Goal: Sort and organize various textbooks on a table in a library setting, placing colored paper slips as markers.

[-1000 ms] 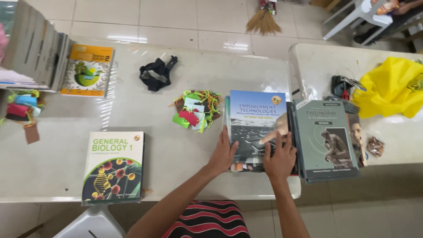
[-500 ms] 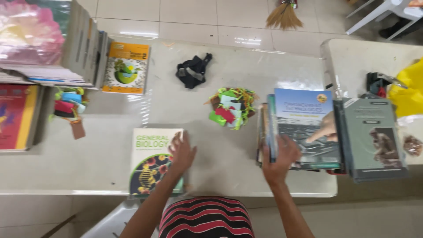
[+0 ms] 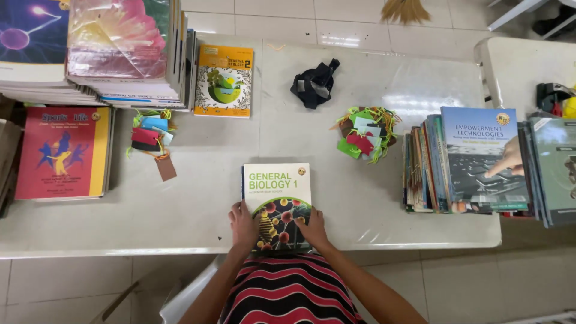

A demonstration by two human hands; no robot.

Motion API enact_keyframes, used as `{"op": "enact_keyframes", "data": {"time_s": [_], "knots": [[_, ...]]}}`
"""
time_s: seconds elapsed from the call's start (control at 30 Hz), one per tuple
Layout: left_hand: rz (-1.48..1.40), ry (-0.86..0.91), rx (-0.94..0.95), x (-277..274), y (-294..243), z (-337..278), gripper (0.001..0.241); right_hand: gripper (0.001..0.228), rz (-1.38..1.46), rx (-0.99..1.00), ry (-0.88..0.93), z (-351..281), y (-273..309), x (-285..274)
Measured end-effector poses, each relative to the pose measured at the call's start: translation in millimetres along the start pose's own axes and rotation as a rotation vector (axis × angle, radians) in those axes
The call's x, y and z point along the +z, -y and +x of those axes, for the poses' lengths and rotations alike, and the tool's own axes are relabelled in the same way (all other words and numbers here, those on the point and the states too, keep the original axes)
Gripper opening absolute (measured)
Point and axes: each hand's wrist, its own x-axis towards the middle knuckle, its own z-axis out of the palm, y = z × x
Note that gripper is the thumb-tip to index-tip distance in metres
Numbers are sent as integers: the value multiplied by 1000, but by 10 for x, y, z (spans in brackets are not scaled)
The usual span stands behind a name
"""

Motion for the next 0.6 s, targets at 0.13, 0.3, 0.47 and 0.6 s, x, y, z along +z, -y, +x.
{"op": "enact_keyframes", "data": {"time_s": [0.13,0.3,0.47,0.6], "knots": [[17,-12,22,-114,-293,-87,76,67,6,-27,-71,20,-113,9],[-164,-60,278,-86,-382,-149,59,52,328,152,-110,-175,51,-145],[-512,179,235,-27,-499,-131,48,44,378,198,-243,-201,-114,-188],[-567,191,262,-173,-784,-159,45,37,409,155,-408,-243,-76,-403]]}}
